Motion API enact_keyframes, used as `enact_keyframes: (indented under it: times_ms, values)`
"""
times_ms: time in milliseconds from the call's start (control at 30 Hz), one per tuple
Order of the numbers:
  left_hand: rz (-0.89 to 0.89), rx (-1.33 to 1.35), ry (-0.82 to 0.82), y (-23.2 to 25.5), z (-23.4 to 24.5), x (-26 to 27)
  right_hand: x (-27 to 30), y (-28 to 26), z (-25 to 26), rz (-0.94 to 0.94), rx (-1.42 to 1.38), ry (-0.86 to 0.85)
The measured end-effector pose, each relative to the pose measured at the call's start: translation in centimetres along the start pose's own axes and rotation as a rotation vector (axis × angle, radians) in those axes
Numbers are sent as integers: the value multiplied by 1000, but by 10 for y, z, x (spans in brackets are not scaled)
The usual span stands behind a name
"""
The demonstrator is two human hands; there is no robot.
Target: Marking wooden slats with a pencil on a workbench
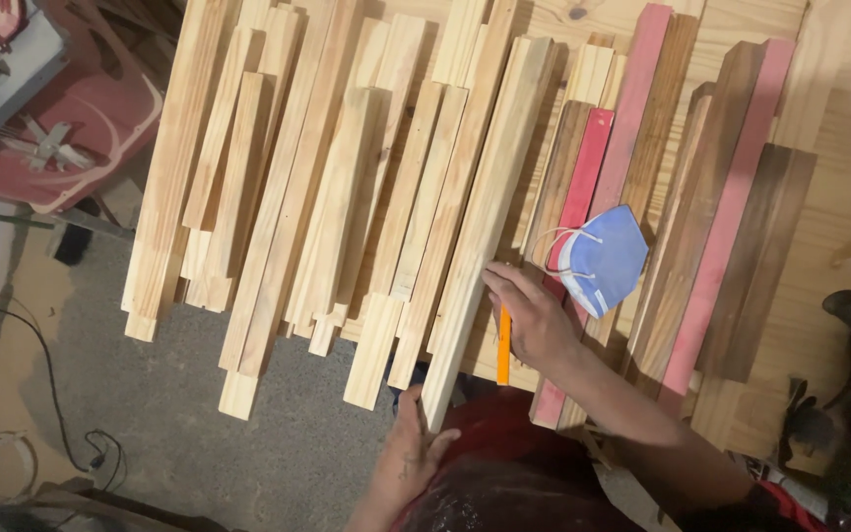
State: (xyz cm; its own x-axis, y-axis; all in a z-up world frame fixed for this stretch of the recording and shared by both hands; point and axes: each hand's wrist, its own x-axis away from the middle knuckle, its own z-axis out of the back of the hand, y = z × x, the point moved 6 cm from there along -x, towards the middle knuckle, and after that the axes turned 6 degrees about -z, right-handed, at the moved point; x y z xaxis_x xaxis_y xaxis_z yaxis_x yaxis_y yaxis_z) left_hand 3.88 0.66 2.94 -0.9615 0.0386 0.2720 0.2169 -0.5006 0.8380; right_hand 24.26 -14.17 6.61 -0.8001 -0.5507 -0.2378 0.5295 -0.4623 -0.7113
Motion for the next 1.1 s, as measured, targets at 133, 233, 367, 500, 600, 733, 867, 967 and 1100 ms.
enact_keyframes:
  times_ms: [133, 233, 367, 500, 600, 733, 867, 967, 1100]
  values:
    - [136, 95, -144, 35, 12, -3, 2, 3, -1, -7, -9, 9]
    - [235, 259, -195, 40, 12, -4, 3, 4, -3, 13, -35, -12]
    - [-100, 72, 10, 27, 10, -2, 4, 6, -4, 21, 6, 1]
    - [-238, -97, 139, 16, 8, 2, 2, 0, 0, 18, -17, -40]
    - [-130, -163, 51, 8, -3, 3, 1, 0, -1, 29, -17, -26]
    - [-242, -237, 105, 34, 12, 2, 4, 9, -8, 18, 20, -22]
    - [-270, -142, 149, 36, 16, 1, 3, 6, -7, 18, 11, -12]
    - [-285, -63, 169, 34, 16, 3, 3, 8, -6, -34, -17, -24]
    - [-230, 24, 189, 39, 21, 0, -1, 1, -3, -6, 5, -37]
